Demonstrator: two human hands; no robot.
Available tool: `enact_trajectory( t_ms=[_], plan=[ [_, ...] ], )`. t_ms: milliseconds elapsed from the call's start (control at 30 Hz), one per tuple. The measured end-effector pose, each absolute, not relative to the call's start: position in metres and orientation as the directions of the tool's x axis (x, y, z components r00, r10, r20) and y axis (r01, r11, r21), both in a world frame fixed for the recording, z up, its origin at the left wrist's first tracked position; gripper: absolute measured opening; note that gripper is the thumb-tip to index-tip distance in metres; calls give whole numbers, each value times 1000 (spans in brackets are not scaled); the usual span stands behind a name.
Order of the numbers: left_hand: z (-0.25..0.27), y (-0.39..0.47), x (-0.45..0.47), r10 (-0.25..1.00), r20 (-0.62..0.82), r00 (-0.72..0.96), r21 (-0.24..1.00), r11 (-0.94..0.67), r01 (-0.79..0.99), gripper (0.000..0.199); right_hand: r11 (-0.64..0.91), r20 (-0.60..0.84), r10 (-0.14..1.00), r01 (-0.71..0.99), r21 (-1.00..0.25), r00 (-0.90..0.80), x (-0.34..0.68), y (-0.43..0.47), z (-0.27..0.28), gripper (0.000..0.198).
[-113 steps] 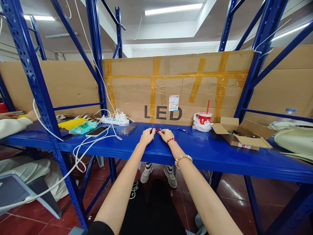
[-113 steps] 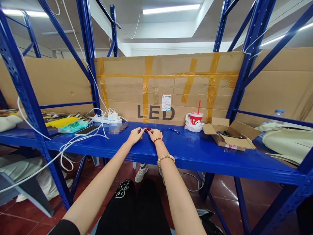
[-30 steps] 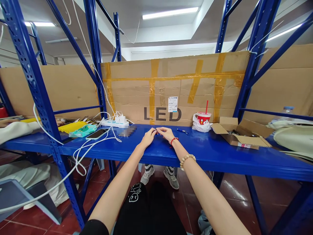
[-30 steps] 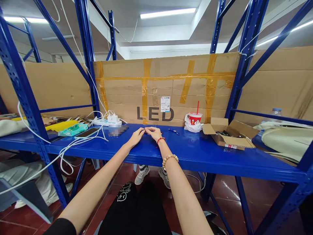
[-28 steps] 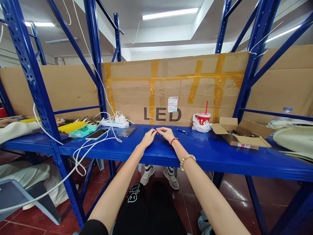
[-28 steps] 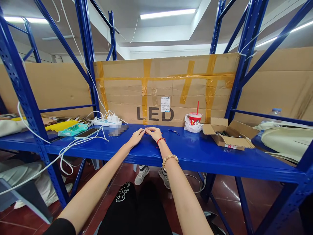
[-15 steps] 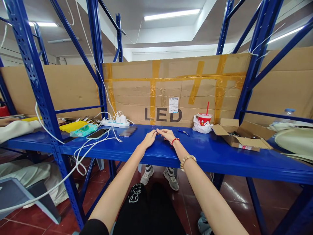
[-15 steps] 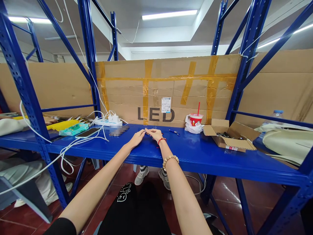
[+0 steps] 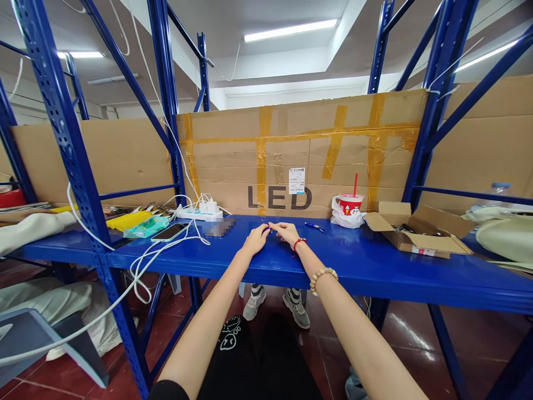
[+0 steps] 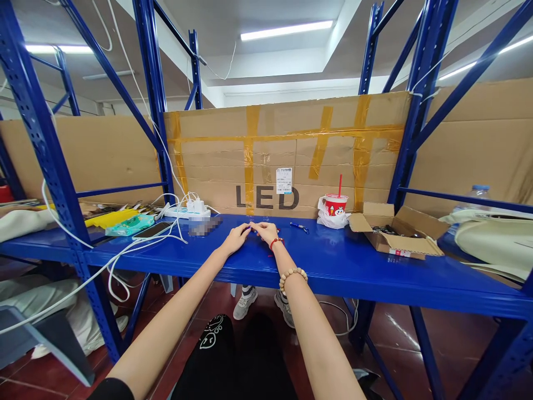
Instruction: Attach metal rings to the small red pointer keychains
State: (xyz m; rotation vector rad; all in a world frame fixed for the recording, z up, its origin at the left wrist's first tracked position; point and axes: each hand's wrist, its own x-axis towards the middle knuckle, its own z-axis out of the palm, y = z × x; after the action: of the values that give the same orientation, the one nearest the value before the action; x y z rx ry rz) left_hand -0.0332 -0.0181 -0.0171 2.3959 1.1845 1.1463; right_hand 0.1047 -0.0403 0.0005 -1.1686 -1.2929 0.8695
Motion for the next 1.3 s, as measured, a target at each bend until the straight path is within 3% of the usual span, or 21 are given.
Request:
enact_trajectory(
  t_ms=[467,933,1133,1300],
  plan=[
    [-11,-29,-34,729,567,384,538,-680,498,27,128,131,981,34,-991,143,108,-42,4,56],
    [-12,-28,-31,787,534,309,575,-606,550,25,141,137,982,-28,-990,129,103,-43,4,47],
    [-14,-24,-31,789,545,284,580,-599,552,23,139,93,977,-241,-961,192,104,-44,9,31],
    [-13,-25,-32,792,553,259,576,-588,568,23,141,56,983,-534,-834,173,109,-45,17,22]
  ],
)
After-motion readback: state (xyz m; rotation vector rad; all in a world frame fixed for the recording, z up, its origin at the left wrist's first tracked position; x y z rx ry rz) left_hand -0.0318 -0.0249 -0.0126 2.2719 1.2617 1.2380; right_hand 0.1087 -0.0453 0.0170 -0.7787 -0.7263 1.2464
